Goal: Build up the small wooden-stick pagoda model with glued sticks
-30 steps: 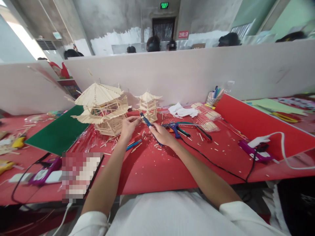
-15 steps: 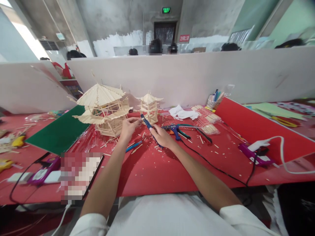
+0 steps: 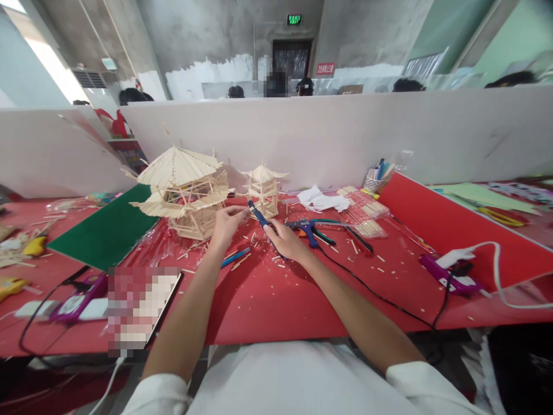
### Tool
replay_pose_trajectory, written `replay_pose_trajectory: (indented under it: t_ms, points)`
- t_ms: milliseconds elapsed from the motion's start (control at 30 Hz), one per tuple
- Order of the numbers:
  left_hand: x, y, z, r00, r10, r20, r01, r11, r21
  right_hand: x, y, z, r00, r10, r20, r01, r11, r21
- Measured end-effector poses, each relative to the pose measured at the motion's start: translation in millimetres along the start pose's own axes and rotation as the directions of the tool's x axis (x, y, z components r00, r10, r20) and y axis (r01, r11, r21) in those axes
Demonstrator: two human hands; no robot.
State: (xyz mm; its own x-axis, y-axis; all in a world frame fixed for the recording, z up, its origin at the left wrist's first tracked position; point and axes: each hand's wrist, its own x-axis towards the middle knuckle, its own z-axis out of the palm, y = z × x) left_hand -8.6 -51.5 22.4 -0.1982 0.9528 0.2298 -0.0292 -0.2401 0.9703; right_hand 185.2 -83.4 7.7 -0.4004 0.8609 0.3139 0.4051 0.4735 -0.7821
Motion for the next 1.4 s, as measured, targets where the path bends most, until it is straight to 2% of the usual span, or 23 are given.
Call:
replay_pose_trajectory:
  t_ms: [500,900,1033,1133,1233,1333,1400]
  points:
    - [-8.7,4.1,9.1,0.998,0.059,0.008,-0.059,0.998,0.023,-2.1,-4.5,2.8,0.999,0.034,0.023,-0.024,0.941,-0.338]
    - [-7.0,2.7,6.7,0.999,0.051,0.010,-0.051,0.999,0.004,-0.2,1.9,13.1,0.999,0.046,-0.011,-0.047,0.962,-0.269]
    - [-1.7,-0.6,1.1,1.000,0.029,0.010,-0.030,0.999,0.012,1.5,-4.5,3.7,0.996,0.087,0.023,-0.079,0.964,-0.254]
    - [1.5,-1.1,-3.6,0.999,0.032,0.009,-0.032,0.999,-0.008,-0.6,-11.7,-12.2,0.990,0.123,0.072,-0.086,0.918,-0.387]
    - [3.2,-1.1,-7.3,0.999,0.049,0.021,-0.049,0.999,-0.001,-7.0,-19.1,-25.7,0.963,0.240,0.124,-0.125,0.804,-0.581]
    - [5.5,-4.2,-9.6,0.994,0.089,0.070,-0.096,0.990,0.107,-14.7,-23.5,-29.2,0.937,0.328,0.118,-0.159,0.704,-0.692]
    - [7.2,-7.5,-10.4,0.987,0.104,0.120,-0.126,0.974,0.191,-18.3,-23.8,-26.6,0.927,0.354,0.124,-0.171,0.693,-0.700]
